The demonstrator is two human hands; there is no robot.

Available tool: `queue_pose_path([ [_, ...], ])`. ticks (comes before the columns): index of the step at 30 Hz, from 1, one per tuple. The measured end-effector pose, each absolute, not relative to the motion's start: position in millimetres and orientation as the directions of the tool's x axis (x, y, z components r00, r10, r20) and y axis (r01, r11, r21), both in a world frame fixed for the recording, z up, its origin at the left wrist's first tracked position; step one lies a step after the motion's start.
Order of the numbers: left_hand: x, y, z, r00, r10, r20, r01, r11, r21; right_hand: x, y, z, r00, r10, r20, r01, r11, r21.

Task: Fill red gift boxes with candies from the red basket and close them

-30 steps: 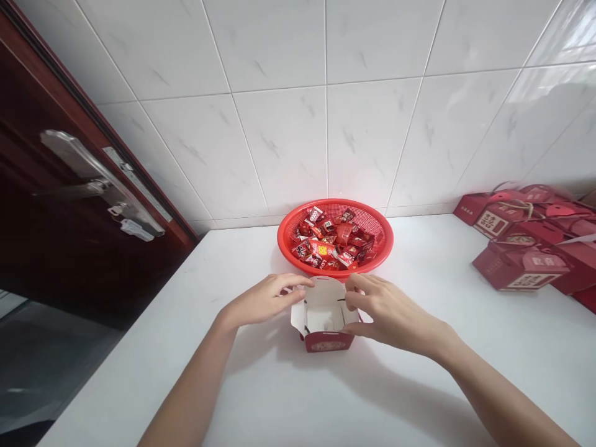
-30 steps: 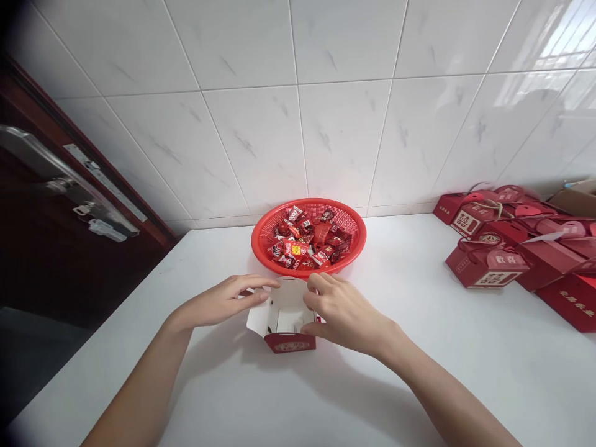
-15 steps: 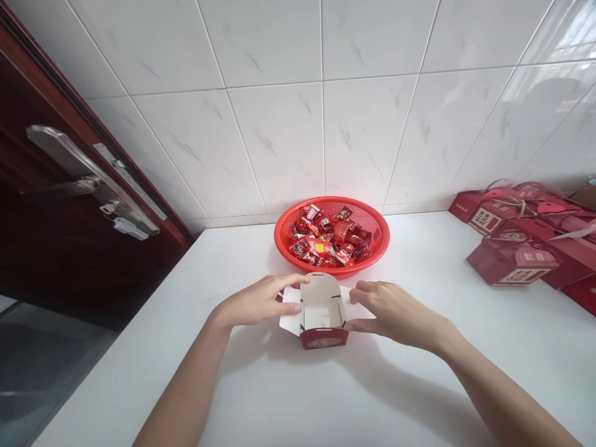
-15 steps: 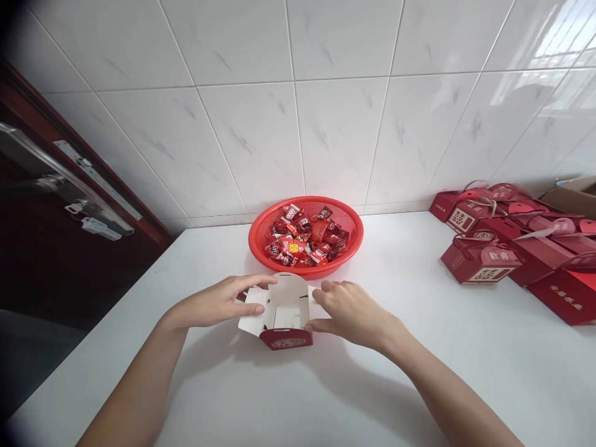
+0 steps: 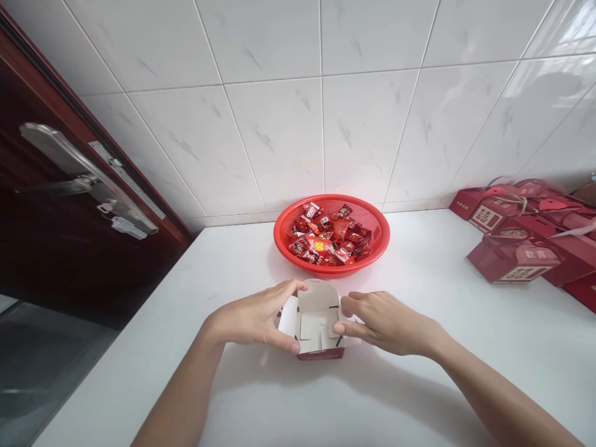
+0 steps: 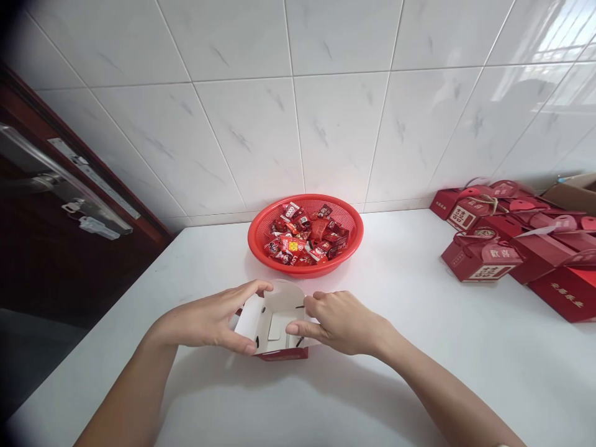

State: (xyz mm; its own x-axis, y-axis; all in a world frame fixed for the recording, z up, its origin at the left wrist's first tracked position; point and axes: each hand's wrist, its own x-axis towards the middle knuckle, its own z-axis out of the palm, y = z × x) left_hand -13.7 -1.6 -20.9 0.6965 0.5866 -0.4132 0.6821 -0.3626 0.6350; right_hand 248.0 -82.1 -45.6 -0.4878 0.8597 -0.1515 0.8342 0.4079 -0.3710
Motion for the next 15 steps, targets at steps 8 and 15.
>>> queue_pose_path([
  [8,-9,-5,-20,0.661,0.623,-0.419,0.722,-0.373,0.583,237,-90,-52,-0.471,0.867,-0.164,0.864,0.417,-0.282],
  [15,-11,-4,-20,0.679,0.625,-0.386,0.702,-0.398,0.591,231,-93,-55,-0.453,0.874,-0.175,0.879,0.405,-0.253],
])
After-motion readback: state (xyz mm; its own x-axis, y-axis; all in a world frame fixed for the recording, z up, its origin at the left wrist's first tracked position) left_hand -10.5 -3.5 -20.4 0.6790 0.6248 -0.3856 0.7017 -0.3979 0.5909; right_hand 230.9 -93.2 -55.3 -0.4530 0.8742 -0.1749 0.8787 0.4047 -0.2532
